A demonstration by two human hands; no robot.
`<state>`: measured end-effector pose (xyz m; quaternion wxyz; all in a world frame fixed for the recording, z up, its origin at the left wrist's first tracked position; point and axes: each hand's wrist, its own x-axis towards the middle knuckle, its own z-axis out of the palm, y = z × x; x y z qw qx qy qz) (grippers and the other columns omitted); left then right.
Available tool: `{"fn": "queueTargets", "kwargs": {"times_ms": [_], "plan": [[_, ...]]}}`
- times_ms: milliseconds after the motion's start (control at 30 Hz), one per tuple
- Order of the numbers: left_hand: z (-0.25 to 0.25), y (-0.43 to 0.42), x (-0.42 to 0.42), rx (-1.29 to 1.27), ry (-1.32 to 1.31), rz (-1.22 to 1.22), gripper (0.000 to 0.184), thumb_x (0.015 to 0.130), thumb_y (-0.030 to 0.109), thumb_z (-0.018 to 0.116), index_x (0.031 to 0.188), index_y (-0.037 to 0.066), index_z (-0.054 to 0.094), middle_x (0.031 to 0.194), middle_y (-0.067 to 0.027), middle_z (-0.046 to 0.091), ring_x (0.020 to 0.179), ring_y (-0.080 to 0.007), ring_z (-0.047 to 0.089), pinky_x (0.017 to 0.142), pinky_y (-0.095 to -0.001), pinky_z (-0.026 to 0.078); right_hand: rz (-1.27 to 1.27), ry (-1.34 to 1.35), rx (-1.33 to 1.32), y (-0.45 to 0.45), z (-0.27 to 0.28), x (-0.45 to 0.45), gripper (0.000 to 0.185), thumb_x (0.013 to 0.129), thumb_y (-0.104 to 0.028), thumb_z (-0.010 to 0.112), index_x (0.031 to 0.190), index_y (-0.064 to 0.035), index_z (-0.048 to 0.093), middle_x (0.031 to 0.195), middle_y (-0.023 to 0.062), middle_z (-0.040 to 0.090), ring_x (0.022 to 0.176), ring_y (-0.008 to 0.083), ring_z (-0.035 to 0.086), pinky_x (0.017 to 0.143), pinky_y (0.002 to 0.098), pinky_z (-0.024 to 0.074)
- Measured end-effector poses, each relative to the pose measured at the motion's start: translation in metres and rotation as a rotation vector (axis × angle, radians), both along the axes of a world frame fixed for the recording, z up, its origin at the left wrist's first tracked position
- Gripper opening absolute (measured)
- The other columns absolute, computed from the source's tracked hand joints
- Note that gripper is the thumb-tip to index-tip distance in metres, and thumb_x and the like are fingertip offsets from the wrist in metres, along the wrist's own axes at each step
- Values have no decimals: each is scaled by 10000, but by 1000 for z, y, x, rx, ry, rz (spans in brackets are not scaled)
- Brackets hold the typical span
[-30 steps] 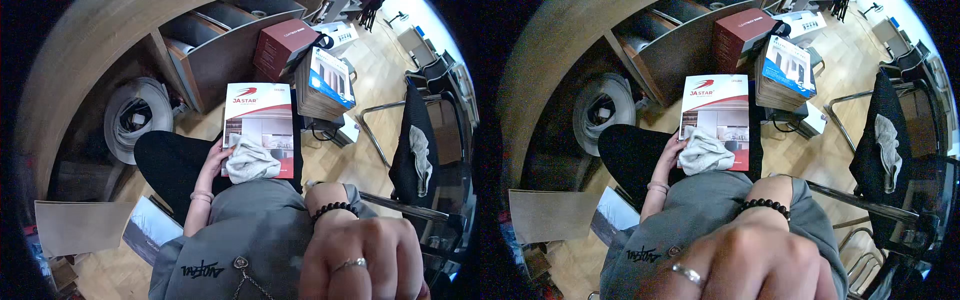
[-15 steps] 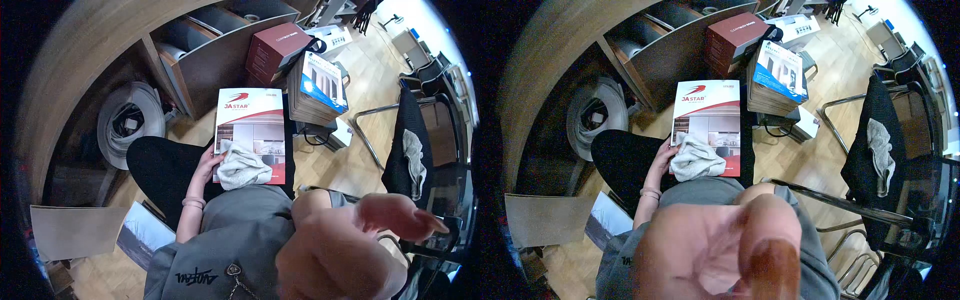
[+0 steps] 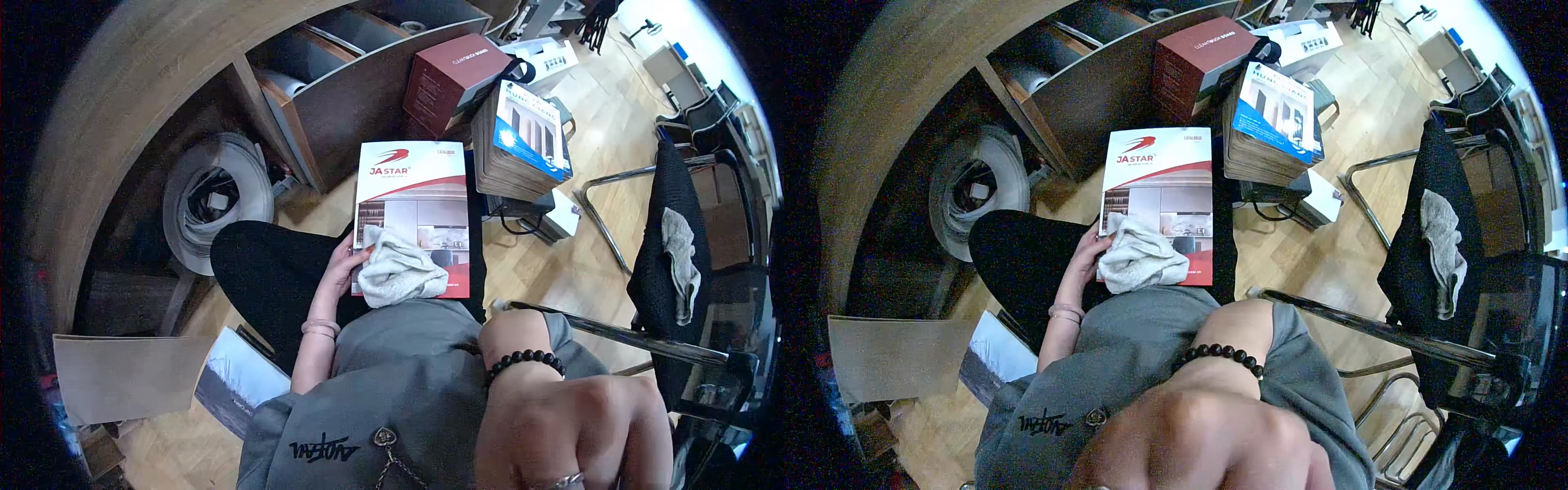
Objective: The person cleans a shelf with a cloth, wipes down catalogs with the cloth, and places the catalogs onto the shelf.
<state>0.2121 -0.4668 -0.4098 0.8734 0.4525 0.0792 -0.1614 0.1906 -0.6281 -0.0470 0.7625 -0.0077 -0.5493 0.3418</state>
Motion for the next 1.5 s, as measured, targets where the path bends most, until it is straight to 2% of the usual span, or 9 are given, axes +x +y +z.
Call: {"fn": "queueTargets", "kwargs": {"times_ms": [300,533,833,933,967,1100,1233,1333,1500], "plan": [[0,1,1,-60,24,0,597,782,12,633,1325,18,386,1220,-90,547,1104,-177,539,961,-318,417,-157,-37,-12,-3,-2,-5,375,895,-122,524,548,17,497,473,78,403,448,161,403,703,386,559],[8,0,1,-66,58,-6,596,780,31,646,1320,17,393,1207,-97,554,1078,-174,556,947,-316,430,435,592,-145,-19,-24,-22,360,862,-388,542,751,-46,548,587,93,520,609,184,567,505,285,488],[-5,1,1,-66,30,3,598,778,48,657,1315,17,396,1200,-99,557,1075,-174,559,943,-317,438,203,864,-209,-11,-8,-39,412,840,-438,563,852,-26,580,688,80,562,490,182,519,510,303,481],[2,0,0,-92,8,3,601,779,49,656,1317,17,391,1201,-98,555,1079,-173,556,947,-318,437,181,539,197,17,-15,-21,365,875,-92,536,527,10,494,468,80,402,450,167,406,689,376,554],[2,0,0,-92,9,4,601,779,49,656,1317,17,391,1201,-98,555,1079,-173,556,947,-318,437,182,540,196,13,-13,-16,365,875,-92,536,527,10,494,468,80,402,450,167,406,689,376,554],[2,0,1,-93,17,-6,607,779,41,652,1322,16,383,1205,-98,552,1086,-174,552,947,-319,439,-93,159,-59,-6,0,-6,358,855,-85,557,512,0,497,478,80,422,455,171,413,666,360,549],[1,0,1,-60,26,9,613,779,34,651,1327,16,377,1210,-100,548,1093,-176,548,947,-321,441,-216,-32,12,-6,-2,-4,353,854,-110,564,518,-12,516,489,84,451,477,180,450,675,353,548],[2,0,0,-74,10,10,624,776,34,655,1331,15,371,1219,-102,542,1095,-178,547,944,-318,444,-629,-279,257,-2,-10,-4,372,877,-142,534,524,-24,529,494,111,486,564,214,547,766,378,541],[7,0,0,-63,31,-4,627,777,39,658,1333,16,369,1223,-102,540,1102,-181,541,956,-319,431,-1021,-20,-70,5,-40,-18,461,949,-341,338,617,-66,501,542,78,508,456,224,490,888,444,443]]}}
